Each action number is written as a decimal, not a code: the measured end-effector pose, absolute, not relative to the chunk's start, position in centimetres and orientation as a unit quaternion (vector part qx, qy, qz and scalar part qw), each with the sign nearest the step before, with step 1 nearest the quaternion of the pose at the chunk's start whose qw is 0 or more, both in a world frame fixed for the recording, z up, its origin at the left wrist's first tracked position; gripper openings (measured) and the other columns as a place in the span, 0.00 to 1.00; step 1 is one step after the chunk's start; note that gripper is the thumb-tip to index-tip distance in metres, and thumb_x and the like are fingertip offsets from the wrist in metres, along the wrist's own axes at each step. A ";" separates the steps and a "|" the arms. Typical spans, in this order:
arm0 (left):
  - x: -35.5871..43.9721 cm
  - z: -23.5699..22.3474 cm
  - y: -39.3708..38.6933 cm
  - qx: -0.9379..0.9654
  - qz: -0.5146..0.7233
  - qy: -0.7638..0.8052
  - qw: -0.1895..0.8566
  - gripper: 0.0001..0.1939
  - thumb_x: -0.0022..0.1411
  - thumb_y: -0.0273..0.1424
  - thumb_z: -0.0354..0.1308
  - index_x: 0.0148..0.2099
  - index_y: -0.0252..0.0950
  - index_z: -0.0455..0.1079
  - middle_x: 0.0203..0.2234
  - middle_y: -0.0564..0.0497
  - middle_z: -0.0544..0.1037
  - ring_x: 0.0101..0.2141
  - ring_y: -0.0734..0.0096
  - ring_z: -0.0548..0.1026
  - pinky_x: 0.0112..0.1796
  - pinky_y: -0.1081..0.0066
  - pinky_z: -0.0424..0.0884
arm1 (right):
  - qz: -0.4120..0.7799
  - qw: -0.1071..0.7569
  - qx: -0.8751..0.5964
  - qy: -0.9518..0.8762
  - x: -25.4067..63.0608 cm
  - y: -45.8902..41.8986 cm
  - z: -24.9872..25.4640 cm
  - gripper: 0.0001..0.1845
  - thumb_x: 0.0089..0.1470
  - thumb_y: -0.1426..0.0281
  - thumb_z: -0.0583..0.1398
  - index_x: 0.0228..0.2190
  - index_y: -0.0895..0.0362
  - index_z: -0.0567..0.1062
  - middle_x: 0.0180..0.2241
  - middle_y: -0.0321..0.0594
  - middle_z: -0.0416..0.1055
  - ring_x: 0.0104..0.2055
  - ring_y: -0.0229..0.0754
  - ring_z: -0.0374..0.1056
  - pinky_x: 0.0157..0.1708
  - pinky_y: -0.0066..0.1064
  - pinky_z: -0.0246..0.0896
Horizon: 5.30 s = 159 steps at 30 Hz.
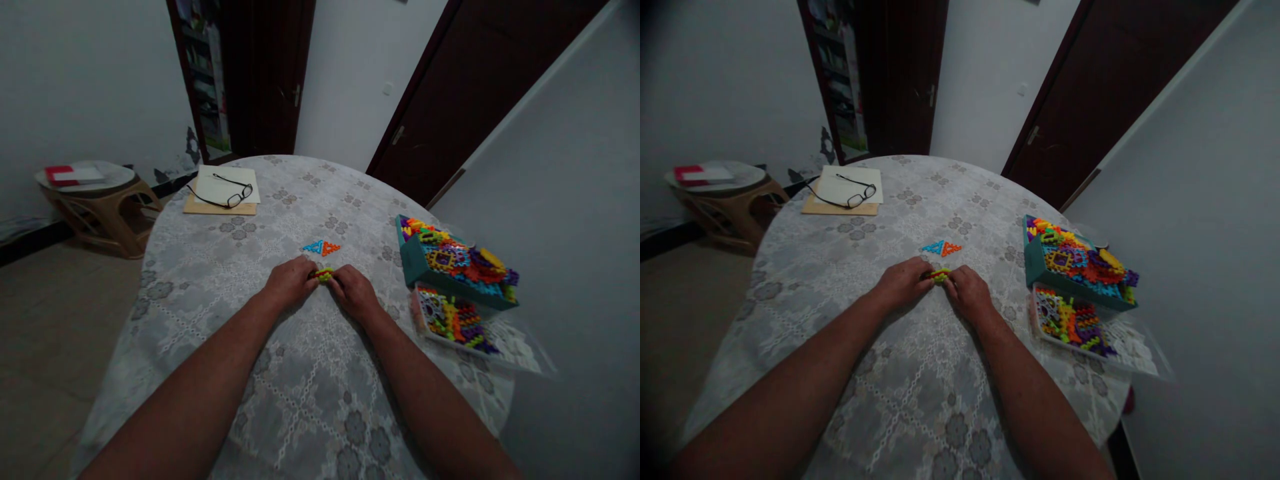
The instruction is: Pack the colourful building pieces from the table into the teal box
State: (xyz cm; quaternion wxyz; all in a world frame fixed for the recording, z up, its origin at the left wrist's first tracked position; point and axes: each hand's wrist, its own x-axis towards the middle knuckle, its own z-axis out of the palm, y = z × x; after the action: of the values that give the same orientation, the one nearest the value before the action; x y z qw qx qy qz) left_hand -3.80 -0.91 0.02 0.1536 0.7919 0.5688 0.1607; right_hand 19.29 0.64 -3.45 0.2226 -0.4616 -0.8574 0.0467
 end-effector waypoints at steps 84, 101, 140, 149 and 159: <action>-4.9 -0.1 -0.2 0.747 0.181 0.617 0.168 0.12 0.68 0.37 0.66 0.52 0.43 0.80 0.48 0.46 0.83 0.47 0.57 0.80 0.43 0.65 0.70 | 0.004 0.132 -0.568 -0.812 20.7 0.2 -2.5 0.09 0.63 0.76 0.56 0.40 0.55 0.75 0.38 0.43 0.76 0.38 0.45 0.70 0.38 0.31 0.56; -4.8 -0.1 -0.4 0.765 0.171 0.595 0.177 0.13 0.67 0.42 0.68 0.51 0.45 0.78 0.49 0.48 0.84 0.47 0.58 0.81 0.40 0.66 0.68 | 0.070 0.275 -0.471 -0.835 19.3 -0.2 -3.1 0.08 0.67 0.70 0.59 0.46 0.54 0.77 0.43 0.46 0.75 0.44 0.48 0.72 0.47 0.36 0.68; -5.1 0.1 -0.3 0.782 0.192 0.556 0.206 0.16 0.74 0.46 0.60 0.54 0.46 0.82 0.49 0.48 0.85 0.47 0.59 0.80 0.42 0.65 0.70 | 0.147 0.320 -0.413 -0.840 19.2 0.2 -2.8 0.28 0.62 0.72 0.63 0.63 0.50 0.73 0.59 0.51 0.73 0.50 0.49 0.75 0.54 0.44 0.74; -4.6 -0.5 -0.3 0.782 0.184 0.567 0.181 0.14 0.70 0.46 0.64 0.52 0.46 0.81 0.47 0.48 0.84 0.46 0.58 0.81 0.38 0.66 0.68 | 0.144 0.348 -0.413 -0.829 19.2 -0.5 -2.9 0.10 0.65 0.70 0.62 0.48 0.51 0.76 0.58 0.51 0.72 0.48 0.48 0.75 0.48 0.39 0.75; -4.6 -0.7 -0.3 0.783 0.175 0.568 0.185 0.14 0.69 0.45 0.66 0.52 0.47 0.80 0.48 0.48 0.84 0.44 0.59 0.80 0.39 0.65 0.68 | 0.163 0.261 -0.392 -0.867 20.8 -1.2 -1.1 0.07 0.66 0.72 0.61 0.45 0.52 0.76 0.63 0.49 0.71 0.42 0.44 0.75 0.47 0.37 0.73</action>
State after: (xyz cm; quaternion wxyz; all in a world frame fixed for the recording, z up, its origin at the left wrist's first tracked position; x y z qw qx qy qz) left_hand -4.59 -0.26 -0.70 0.1853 0.7829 0.5675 0.1751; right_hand 20.81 -1.15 -1.13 0.2606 -0.3919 -0.8671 0.1632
